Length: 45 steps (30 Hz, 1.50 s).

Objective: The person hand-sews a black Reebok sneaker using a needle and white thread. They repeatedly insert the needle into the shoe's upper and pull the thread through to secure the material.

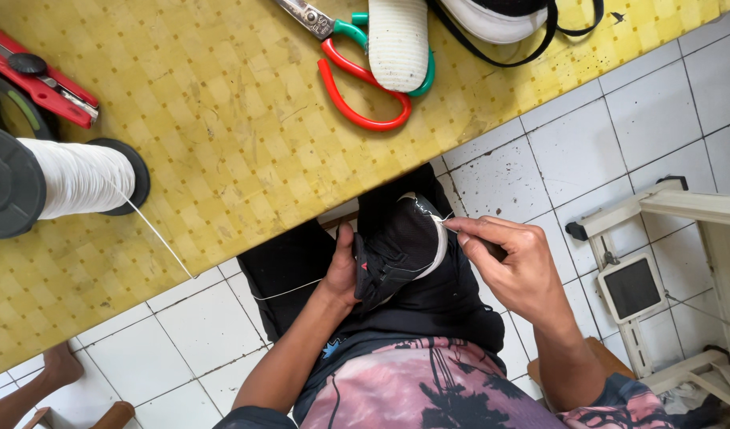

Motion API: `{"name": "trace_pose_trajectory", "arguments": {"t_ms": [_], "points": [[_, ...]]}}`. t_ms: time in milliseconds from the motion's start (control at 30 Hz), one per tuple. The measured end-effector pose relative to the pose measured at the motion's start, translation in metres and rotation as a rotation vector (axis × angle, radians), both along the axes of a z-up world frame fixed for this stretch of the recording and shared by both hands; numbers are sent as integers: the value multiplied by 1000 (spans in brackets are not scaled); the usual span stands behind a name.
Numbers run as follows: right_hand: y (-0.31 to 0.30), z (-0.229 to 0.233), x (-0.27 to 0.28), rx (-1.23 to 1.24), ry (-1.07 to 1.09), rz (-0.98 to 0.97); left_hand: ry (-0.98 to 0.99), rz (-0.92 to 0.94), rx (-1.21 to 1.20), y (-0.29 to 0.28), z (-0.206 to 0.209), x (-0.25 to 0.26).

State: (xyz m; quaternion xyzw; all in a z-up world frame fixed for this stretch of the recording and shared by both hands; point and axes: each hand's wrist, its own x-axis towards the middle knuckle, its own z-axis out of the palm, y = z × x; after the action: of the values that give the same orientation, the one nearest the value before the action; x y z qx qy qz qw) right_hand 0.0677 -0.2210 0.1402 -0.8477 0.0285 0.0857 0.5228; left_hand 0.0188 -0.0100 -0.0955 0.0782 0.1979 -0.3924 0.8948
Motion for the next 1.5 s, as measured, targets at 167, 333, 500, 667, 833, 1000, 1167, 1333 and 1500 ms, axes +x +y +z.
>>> {"name": "trace_pose_trajectory", "arguments": {"t_ms": [167, 333, 500, 667, 833, 1000, 1167, 1333, 1500], "points": [[1, 12, 5, -126, 17, 42, -39, -19, 26, -2, -17, -8], [-2, 18, 17, -272, 34, 150, -93, -19, 56, -7, -15, -11], [-13, 18, 40, -385, 209, 330, -207, -70, 94, -8, -8, -11], [-8, 19, 62, -414, 312, 432, -265, -115, 129, -11, 5, -10], [-3, 14, 64, -509, 366, 488, -368, -149, 278, -9, 64, 10], [3, 2, 63, -633, 364, 530, -382, -110, 371, -12, 72, 9], [5, 2, 60, -599, 331, 492, -284, -126, 330, -8, 53, 8], [-3, 24, 58, -525, 351, 472, -238, -94, 421, 16, 72, -12], [-19, 15, 47, -653, 254, 534, -561, 265, 1464, 59, 147, -48]]}}
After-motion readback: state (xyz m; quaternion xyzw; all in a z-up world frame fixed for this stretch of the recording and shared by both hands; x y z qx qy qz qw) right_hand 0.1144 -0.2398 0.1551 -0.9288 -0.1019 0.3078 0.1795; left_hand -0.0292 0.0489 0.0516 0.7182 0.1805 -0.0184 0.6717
